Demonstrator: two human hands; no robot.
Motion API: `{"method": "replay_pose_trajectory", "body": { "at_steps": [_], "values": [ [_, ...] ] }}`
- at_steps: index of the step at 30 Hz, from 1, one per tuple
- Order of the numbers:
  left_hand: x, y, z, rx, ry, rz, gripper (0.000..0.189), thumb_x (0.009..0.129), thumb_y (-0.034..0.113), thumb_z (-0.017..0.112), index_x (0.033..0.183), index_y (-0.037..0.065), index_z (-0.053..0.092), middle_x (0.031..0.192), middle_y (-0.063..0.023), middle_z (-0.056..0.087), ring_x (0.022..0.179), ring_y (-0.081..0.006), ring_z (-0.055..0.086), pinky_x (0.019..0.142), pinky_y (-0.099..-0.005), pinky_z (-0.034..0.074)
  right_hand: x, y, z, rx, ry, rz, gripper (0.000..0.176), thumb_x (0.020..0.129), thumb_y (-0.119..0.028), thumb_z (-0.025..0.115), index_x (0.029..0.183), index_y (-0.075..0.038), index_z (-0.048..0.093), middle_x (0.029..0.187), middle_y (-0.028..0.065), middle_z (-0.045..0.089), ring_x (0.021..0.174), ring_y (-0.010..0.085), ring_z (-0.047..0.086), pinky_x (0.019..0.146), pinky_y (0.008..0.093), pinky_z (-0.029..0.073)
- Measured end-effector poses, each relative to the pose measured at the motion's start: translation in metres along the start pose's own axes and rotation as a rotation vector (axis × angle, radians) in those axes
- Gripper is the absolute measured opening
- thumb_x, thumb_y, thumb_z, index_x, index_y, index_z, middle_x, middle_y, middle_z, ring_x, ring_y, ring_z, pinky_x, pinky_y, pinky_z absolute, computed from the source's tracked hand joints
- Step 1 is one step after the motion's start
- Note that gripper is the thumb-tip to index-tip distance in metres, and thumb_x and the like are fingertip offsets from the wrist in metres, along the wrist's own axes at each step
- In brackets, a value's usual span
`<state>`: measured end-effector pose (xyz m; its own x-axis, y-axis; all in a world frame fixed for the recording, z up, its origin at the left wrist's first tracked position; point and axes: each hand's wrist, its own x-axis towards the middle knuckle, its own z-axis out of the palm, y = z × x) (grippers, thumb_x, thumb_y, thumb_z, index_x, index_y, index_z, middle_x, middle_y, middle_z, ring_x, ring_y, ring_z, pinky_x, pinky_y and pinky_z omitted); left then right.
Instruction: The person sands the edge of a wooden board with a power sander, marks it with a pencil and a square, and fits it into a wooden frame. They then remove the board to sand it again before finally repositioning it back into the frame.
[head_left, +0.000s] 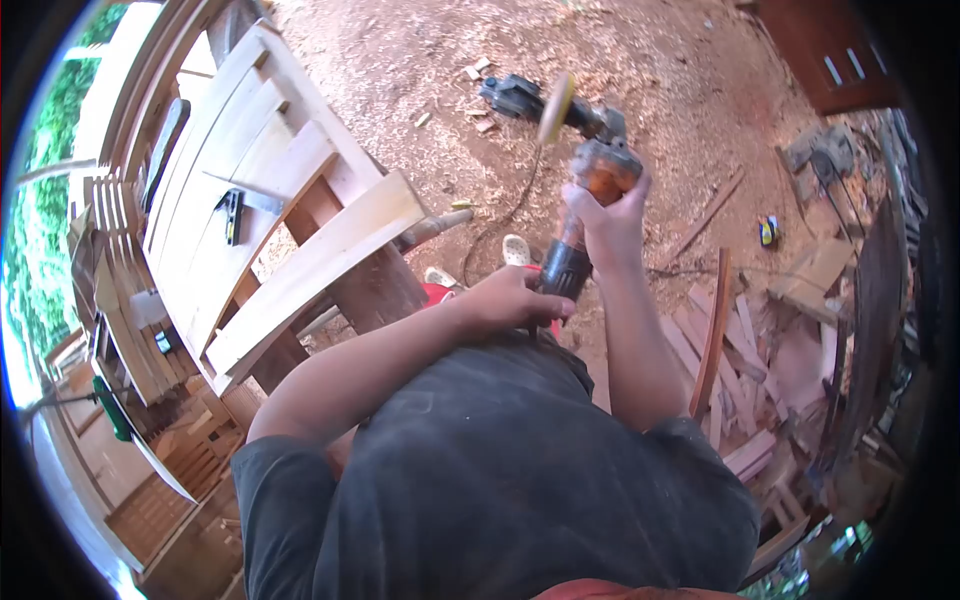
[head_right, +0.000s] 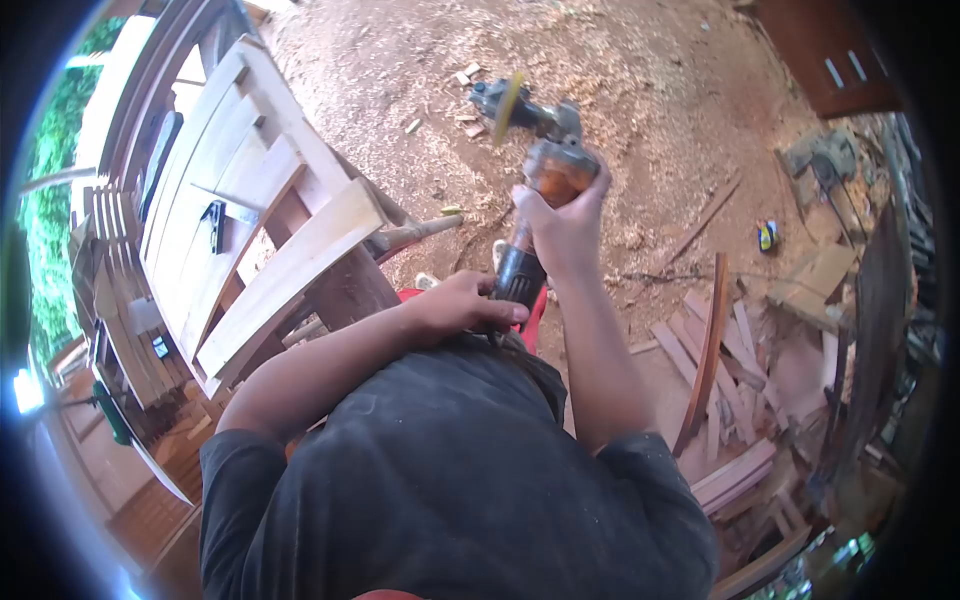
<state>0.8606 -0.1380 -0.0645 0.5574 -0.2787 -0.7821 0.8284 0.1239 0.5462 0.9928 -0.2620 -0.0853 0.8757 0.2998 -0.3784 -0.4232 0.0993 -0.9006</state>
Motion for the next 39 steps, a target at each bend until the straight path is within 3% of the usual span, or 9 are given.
{"method": "replay_pose_trajectory", "body": {
  "at_steps": [8, 11, 16, 19, 22, 24, 28, 31, 39],
  "values": [
    [-0.012, -0.011, -0.008, -0.066, -0.039, 0.055, 0.044, 0.089, 0.042, 0.090, 0.101, 0.003, 0.074, 0.090, -0.0050, 0.073, 0.083, -0.0136, 0.068, 0.078, -0.0306, 0.053, -0.006, -0.005, 0.010, 0.091, -0.058, -0.024, 0.075, 0.086, -0.001, 0.078, 0.146, -0.010, 0.034, 0.116, 0.0148, 0.062, 0.081, 0.0240, 0.071, 0.066, 0.0389, 0.063],
    [-0.033, -0.017, -0.011, 0.163, 0.042, 0.295, 0.051, 0.088, 0.048, 0.090, 0.103, 0.002, 0.074, 0.089, -0.0061, 0.073, 0.084, -0.0144, 0.069, 0.079, -0.0329, 0.055, -0.007, -0.006, 0.013, 0.166, -0.203, 0.078, 0.063, 0.089, -0.010, 0.077, 0.140, -0.007, 0.042, 0.110, 0.0154, 0.064, 0.077, 0.0254, 0.071, 0.068, 0.0394, 0.063],
    [-0.070, -0.042, -0.039, 0.563, 0.140, 0.432, 0.074, 0.089, 0.055, 0.085, 0.136, -0.001, 0.072, 0.111, -0.0195, 0.081, 0.101, -0.0317, 0.079, 0.092, -0.0412, 0.059, -0.022, 0.017, 0.014, -0.122, -0.383, 0.271, 0.039, 0.089, -0.018, 0.077, 0.119, 0.001, 0.061, 0.090, 0.0111, 0.069, 0.072, 0.0217, 0.070, 0.070, 0.0354, 0.062],
    [-0.116, -0.057, -0.066, 0.610, 0.329, 0.562, 0.063, 0.092, 0.047, 0.083, 0.133, 0.000, 0.074, 0.112, -0.0193, 0.080, 0.102, -0.0325, 0.079, 0.093, -0.0434, 0.060, -0.048, 0.025, 0.007, 0.017, -0.417, 0.429, 0.046, 0.088, -0.024, 0.078, 0.121, 0.001, 0.060, 0.092, 0.0120, 0.070, 0.072, 0.0225, 0.070, 0.073, 0.0365, 0.064],
    [-0.150, -0.099, -0.105, 0.513, 0.780, 0.770, 0.040, 0.093, 0.033, 0.080, 0.123, 0.007, 0.080, 0.106, -0.0166, 0.079, 0.096, -0.0333, 0.077, 0.092, -0.0434, 0.061, -0.088, 0.022, 0.020, 0.277, -0.380, 0.494, 0.046, 0.088, -0.026, 0.078, 0.121, 0.001, 0.061, 0.092, 0.0127, 0.070, 0.073, 0.0235, 0.071, 0.076, 0.0381, 0.065],
    [-0.184, -0.119, -0.130, 0.448, 1.037, 0.694, 0.030, 0.094, 0.023, 0.076, 0.117, 0.006, 0.081, 0.108, -0.0164, 0.079, 0.097, -0.0320, 0.078, 0.091, -0.0429, 0.061, -0.108, -0.002, 0.030, 0.236, -0.337, 0.521, 0.045, 0.088, -0.025, 0.077, 0.120, 0.003, 0.063, 0.092, 0.0139, 0.071, 0.075, 0.0246, 0.072, 0.078, 0.0394, 0.065],
    [-0.191, -0.174, -0.188, 0.375, 1.514, 0.719, 0.021, 0.093, 0.019, 0.075, 0.110, 0.008, 0.079, 0.100, -0.0145, 0.075, 0.092, -0.0359, 0.074, 0.086, -0.0473, 0.059, -0.076, 0.015, 0.012, -0.436, -0.271, 0.509, 0.038, 0.084, -0.020, 0.078, 0.110, 0.005, 0.067, 0.090, 0.0176, 0.072, 0.076, 0.0282, 0.074, 0.076, 0.0440, 0.066],
    [-0.200, -0.191, -0.210, 0.464, 1.683, 0.613, 0.018, 0.092, 0.020, 0.076, 0.107, 0.011, 0.079, 0.099, -0.0115, 0.074, 0.094, -0.0335, 0.073, 0.088, -0.0482, 0.055, -0.052, 0.013, 0.023, -0.462, -0.323, 0.593, 0.036, 0.081, -0.017, 0.078, 0.109, 0.003, 0.067, 0.091, 0.0179, 0.073, 0.075, 0.0279, 0.074, 0.074, 0.0431, 0.065],
    [-0.184, -0.187, -0.228, 0.651, 1.856, 0.365, 0.018, 0.097, 0.030, 0.074, 0.096, 0.012, 0.080, 0.097, -0.0078, 0.076, 0.094, -0.0294, 0.071, 0.092, -0.0450, 0.048, 0.082, -0.068, 0.187, -0.814, -0.634, 0.076, 0.030, 0.077, -0.011, 0.080, 0.103, -0.003, 0.066, 0.079, 0.0032, 0.065, 0.066, 0.0103, 0.061, 0.059, 0.0265, 0.048]
  ]
}}
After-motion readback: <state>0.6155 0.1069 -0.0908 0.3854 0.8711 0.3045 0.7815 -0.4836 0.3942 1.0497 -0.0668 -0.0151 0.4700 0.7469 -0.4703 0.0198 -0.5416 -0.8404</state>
